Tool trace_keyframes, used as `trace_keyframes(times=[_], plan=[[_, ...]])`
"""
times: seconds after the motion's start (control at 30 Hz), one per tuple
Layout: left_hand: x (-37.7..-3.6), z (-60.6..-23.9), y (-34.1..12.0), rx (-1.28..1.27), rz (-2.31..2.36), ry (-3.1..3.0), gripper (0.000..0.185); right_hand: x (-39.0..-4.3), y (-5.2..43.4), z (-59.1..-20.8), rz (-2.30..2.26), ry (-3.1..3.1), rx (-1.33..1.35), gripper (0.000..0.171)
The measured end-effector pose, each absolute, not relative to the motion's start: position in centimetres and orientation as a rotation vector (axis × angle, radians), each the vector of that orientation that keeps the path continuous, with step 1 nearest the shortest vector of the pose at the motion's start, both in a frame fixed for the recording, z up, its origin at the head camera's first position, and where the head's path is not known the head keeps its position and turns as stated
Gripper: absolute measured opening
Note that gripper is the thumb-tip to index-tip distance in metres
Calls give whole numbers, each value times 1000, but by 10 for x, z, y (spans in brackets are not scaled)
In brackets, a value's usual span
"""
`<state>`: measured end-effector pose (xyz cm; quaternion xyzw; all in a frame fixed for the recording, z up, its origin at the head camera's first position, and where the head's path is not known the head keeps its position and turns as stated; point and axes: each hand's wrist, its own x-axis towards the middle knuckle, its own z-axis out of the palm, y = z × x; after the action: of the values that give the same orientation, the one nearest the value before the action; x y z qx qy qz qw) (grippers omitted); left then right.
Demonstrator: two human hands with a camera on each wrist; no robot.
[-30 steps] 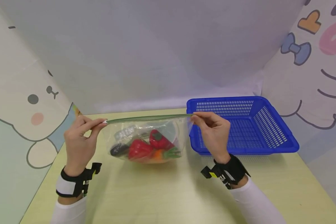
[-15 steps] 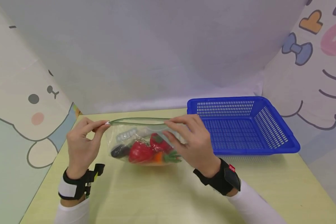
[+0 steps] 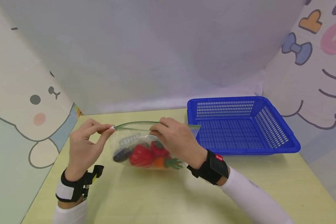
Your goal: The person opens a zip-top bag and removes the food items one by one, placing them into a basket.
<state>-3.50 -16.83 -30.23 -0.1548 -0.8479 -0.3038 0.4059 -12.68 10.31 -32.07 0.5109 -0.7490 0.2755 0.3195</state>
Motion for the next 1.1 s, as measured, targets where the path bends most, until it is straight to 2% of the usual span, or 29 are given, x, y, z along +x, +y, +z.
trace_keyframes(times=[0.13, 0.4, 0.67, 0.9, 1.1], plan=[[-36, -299, -170, -494, -930, -2165, 16, -131, 105, -327, 765, -1966, 1372, 23], [-51, -279, -172, -534, -1174, -2463, 13, -135, 115, -333, 802, -1850, 1482, 34], [-79, -254, -172, -639, -1173, -2925, 19, -133, 119, -333, 783, -1823, 1538, 40], [-85, -245, -155, -868, -1048, -3096, 22, -131, 121, -332, 739, -1812, 1581, 40], [-85, -240, -142, -923, -924, -3141, 16, -130, 120, -331, 710, -1802, 1605, 38]])
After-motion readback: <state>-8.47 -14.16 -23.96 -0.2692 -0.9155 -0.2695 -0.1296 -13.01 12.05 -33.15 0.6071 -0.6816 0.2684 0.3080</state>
